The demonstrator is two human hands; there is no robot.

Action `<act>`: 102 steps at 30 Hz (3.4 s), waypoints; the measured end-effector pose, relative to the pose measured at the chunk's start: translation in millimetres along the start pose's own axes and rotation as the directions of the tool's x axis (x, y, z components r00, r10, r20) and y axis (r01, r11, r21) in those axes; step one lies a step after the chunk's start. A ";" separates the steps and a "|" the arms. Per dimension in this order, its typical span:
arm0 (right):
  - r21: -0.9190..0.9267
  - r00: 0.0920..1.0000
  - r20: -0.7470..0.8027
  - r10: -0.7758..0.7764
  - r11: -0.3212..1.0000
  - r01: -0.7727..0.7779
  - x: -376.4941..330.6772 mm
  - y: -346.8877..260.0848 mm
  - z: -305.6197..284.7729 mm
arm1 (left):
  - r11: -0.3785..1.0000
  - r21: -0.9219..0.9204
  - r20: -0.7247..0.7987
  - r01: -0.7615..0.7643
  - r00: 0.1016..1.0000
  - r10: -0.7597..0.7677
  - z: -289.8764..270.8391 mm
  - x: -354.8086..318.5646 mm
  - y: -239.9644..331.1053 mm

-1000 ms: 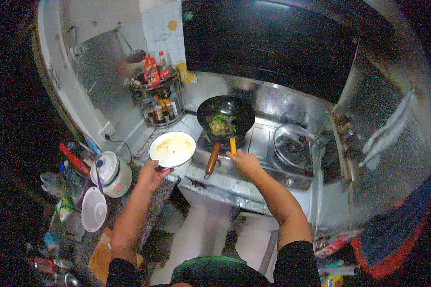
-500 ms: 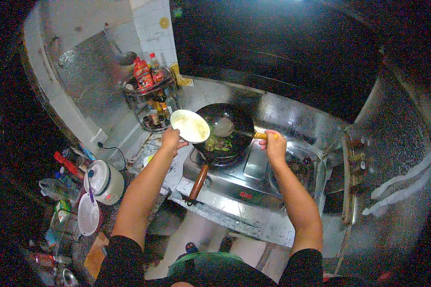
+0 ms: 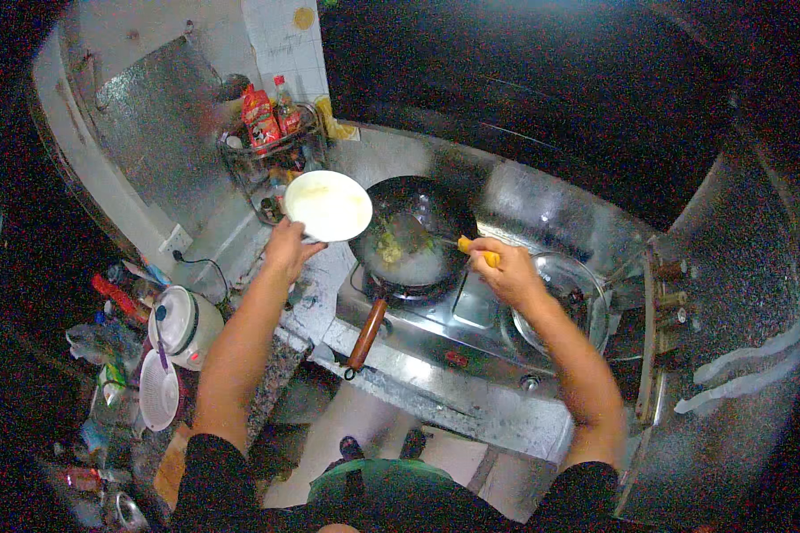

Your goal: The person stir-fries vegetables and meat in a wok using a spatula, adds seasoning from containers and a bag, and transfers the cooked food onto a plate after rinsing a dish and the spatula in a sink.

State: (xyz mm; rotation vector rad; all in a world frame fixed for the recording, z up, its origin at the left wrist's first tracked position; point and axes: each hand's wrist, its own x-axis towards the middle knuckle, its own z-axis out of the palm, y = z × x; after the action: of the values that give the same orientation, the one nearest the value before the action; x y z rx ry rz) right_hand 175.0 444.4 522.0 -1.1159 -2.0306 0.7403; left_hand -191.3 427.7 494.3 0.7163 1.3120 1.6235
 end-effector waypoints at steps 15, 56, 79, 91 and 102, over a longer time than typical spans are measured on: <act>0.627 0.805 -0.027 0.593 0.637 -0.449 80.6 22.1 40.6 | 0.948 -0.295 -0.277 0.116 0.940 -0.201 -197.5 -224.5 -67.0; 0.046 0.858 -0.192 0.476 0.878 -0.477 50.0 -38.1 7.3 | 0.825 -0.564 -0.462 0.022 0.820 -0.337 -463.8 -304.2 -227.6; -0.769 0.883 0.469 0.028 0.505 0.392 -49.8 -90.3 67.4 | 0.868 -0.496 -0.429 -0.022 0.876 -0.223 -507.3 -293.9 -268.2; -0.279 0.991 -0.064 0.121 0.951 -0.134 36.0 4.3 80.8 | 0.799 -0.594 -0.604 -0.095 0.708 -0.365 -492.7 -295.3 -246.9; -0.638 0.998 0.057 -0.001 0.769 0.038 -109.6 -0.1 185.9 | 0.881 0.474 -0.176 -0.003 0.979 0.098 -367.3 -336.3 -266.5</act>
State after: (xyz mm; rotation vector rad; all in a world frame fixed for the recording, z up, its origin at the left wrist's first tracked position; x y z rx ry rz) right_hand 70.8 321.3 378.6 -1.4455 -2.4159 0.0291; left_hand -287.7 -26.8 173.0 0.9009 1.8842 1.4500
